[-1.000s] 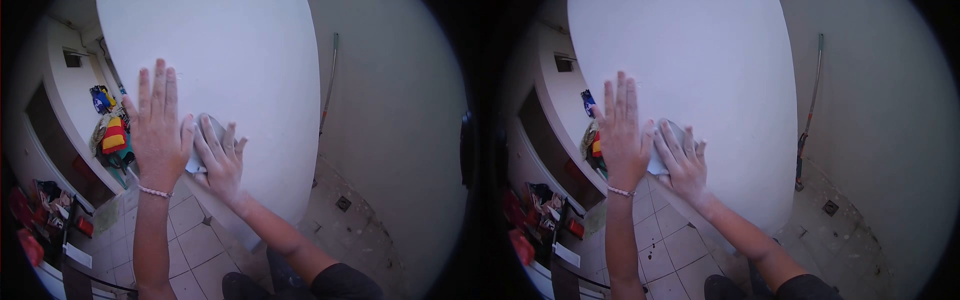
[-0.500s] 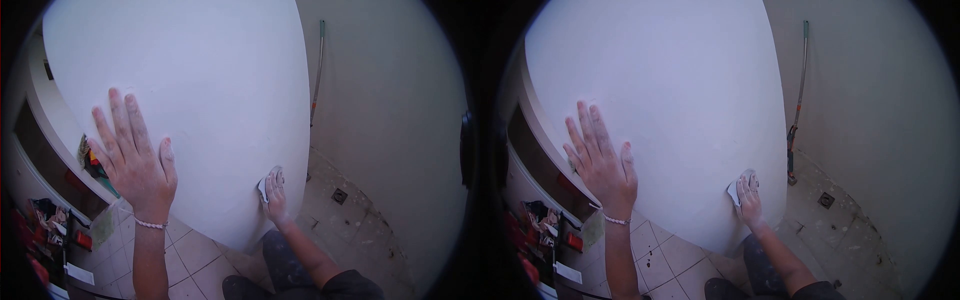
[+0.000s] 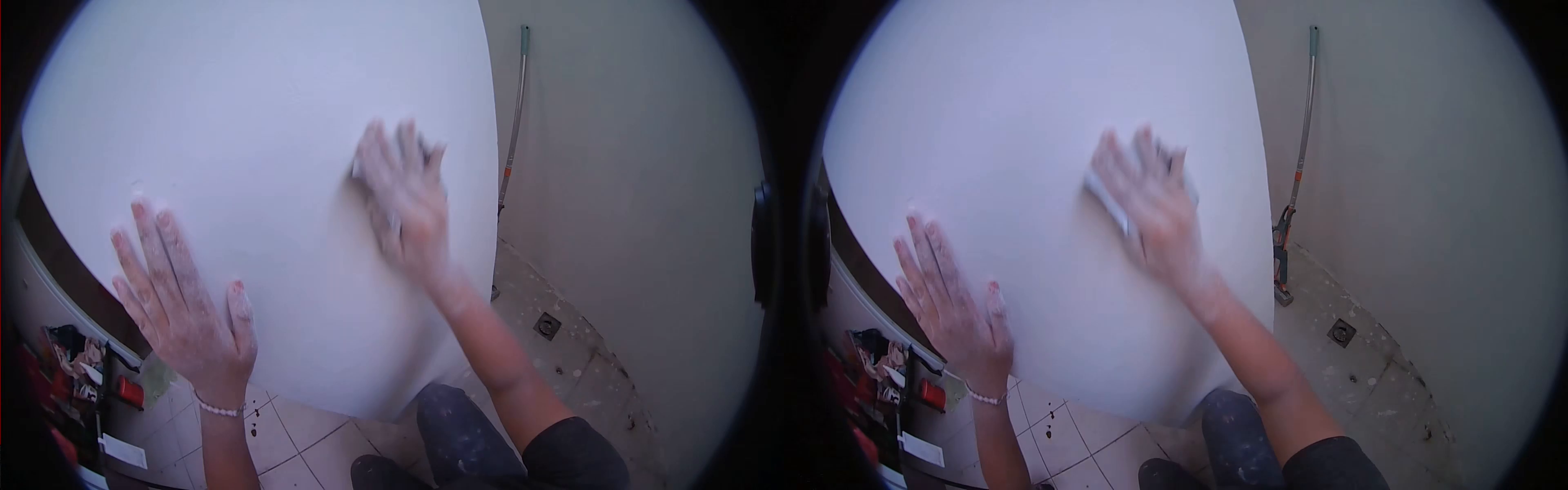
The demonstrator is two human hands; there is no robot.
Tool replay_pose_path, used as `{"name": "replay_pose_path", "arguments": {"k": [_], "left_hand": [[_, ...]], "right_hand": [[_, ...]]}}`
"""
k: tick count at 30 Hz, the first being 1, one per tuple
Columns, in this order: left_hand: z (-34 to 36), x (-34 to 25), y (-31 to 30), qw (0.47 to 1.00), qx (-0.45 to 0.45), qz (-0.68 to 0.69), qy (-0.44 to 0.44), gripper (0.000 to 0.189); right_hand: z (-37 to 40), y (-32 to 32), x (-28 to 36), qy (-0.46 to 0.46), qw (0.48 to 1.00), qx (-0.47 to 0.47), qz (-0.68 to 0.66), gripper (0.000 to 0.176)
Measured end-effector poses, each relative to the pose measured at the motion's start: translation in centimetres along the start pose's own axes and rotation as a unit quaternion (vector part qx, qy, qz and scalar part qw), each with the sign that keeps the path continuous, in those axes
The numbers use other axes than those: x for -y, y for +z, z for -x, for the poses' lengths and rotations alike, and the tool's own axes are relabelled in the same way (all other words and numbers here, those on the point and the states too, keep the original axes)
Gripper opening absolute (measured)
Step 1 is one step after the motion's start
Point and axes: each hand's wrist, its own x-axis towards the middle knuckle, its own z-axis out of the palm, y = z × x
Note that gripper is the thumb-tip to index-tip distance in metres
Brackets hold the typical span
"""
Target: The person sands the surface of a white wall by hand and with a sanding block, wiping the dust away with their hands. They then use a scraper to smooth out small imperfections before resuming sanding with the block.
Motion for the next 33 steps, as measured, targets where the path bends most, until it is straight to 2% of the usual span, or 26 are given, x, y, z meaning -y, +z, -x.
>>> {"name": "replay_pose_path", "arguments": {"k": [2, 4, 7, 9, 11, 14, 16, 18, 21, 23, 26, 28, 29, 30, 33], "left_hand": [[0.5, -0.4, 0.0, 1.000, 0.022, -0.011, 0.017, 0.065], [0.6, -0.6, 0.0, 0.998, 0.044, -0.021, 0.036, 0.066], [0.7, -0.4, 0.3, 0.998, 0.032, 0.003, 0.051, 0.066], [0.7, -0.4, 0.2, 0.998, 0.038, 0.003, 0.054, 0.067], [0.7, -0.6, 0.1, 0.998, 0.041, 0.001, 0.053, 0.067], [0.5, -0.6, 0.0, 0.998, 0.039, -0.001, 0.056, 0.066], [0.6, -0.6, 0.1, 0.998, 0.035, -0.001, 0.056, 0.066], [0.8, -0.5, 0.1, 0.998, 0.037, -0.002, 0.057, 0.066], [0.7, -0.5, 0.2, 0.998, 0.024, 0.006, 0.065, 0.066], [0.9, -0.5, 0.3, 0.998, 0.021, 0.016, 0.058, 0.066], [0.8, -0.7, 0.1, 0.998, 0.020, 0.029, 0.049, 0.067], [0.8, -0.7, 0.1, 0.998, 0.022, 0.032, 0.046, 0.068], [0.8, -0.7, 0.1, 0.998, 0.021, 0.037, 0.045, 0.068], [0.8, -0.6, 0.0, 0.998, 0.022, 0.043, 0.045, 0.067], [1.3, -0.4, 0.0, 0.996, 0.020, 0.058, 0.059, 0.066]], "right_hand": [[7.0, 0.3, 1.3, 0.010, 0.996, 0.081, -0.028, 0.050], [14.3, -0.1, 1.2, -0.083, 0.985, 0.140, -0.059, 0.047], [14.9, -1.2, -3.4, -0.062, 0.982, 0.140, -0.107, 0.045], [11.5, -1.7, -5.8, 0.038, 0.999, 0.015, -0.029, 0.044], [7.2, -2.3, -6.8, 0.240, 0.965, -0.102, -0.031, 0.044], [3.6, -1.0, -3.9, 0.274, 0.949, -0.151, -0.051, 0.044], [4.3, 0.6, -0.7, 0.094, 0.993, -0.067, -0.021, 0.047], [5.1, -0.3, 1.9, -0.032, 0.991, 0.105, -0.078, 0.047], [5.5, -1.3, -4.3, -0.067, 0.991, 0.068, -0.092, 0.046], [3.9, -3.1, -7.8, 0.102, 0.993, -0.041, -0.036, 0.043], [2.2, -1.9, -6.9, 0.211, 0.966, -0.145, 0.040, 0.042], [2.9, 0.0, -3.8, 0.116, 0.989, -0.085, -0.030, 0.043], [3.1, 0.3, -0.2, 0.070, 0.996, -0.033, -0.042, 0.045], [3.6, 0.1, 2.0, 0.030, 0.991, 0.053, -0.119, 0.046], [3.8, -1.0, -2.1, -0.045, 0.986, 0.094, -0.133, 0.045]]}}
